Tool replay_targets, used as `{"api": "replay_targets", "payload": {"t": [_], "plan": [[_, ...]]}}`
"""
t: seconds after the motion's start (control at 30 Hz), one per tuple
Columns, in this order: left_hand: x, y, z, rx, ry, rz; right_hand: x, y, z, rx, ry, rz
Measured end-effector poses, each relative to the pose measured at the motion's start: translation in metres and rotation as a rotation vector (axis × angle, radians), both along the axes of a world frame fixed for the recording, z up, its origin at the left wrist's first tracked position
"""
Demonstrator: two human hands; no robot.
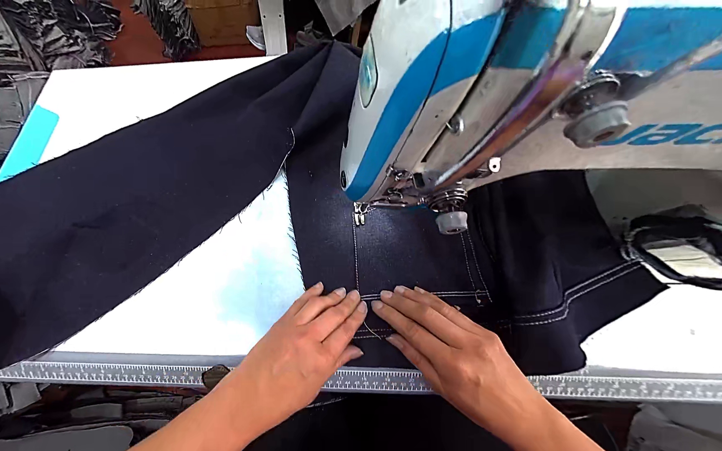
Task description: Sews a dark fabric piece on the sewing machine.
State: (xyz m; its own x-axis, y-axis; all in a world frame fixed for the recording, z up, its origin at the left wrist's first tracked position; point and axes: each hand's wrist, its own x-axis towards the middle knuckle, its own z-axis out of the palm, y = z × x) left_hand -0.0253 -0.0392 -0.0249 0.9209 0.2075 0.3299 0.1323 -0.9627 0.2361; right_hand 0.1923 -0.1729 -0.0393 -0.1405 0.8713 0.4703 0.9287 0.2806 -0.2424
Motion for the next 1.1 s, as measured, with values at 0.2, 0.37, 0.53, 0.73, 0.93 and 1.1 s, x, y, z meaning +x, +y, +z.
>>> {"api": "replay_targets", "payload": {"t": [0.2, 0.37, 0.53, 0.73, 0.93, 1.1], "plan": [[-0.001, 0.003, -0.003, 0.003, -0.04, 0.005, -0.004, -0.001, 0.0, -0.017, -0.02, -0.037], [0.004, 0.011, -0.003, -0.016, -0.049, 0.031, -0.001, 0.009, 0.002, -0.031, -0.007, -0.058], [0.021, 0.04, 0.0, -0.032, -0.059, 0.041, 0.012, 0.04, 0.006, -0.012, -0.043, -0.092], [0.039, 0.075, 0.008, -0.075, -0.111, 0.016, 0.033, 0.072, 0.009, -0.045, -0.029, -0.1], [0.047, 0.095, 0.016, -0.109, -0.136, -0.018, 0.046, 0.088, 0.004, -0.072, 0.033, -0.112], [0.046, 0.102, 0.013, -0.165, -0.133, -0.055, 0.046, 0.086, 0.008, -0.083, 0.01, -0.105]]}}
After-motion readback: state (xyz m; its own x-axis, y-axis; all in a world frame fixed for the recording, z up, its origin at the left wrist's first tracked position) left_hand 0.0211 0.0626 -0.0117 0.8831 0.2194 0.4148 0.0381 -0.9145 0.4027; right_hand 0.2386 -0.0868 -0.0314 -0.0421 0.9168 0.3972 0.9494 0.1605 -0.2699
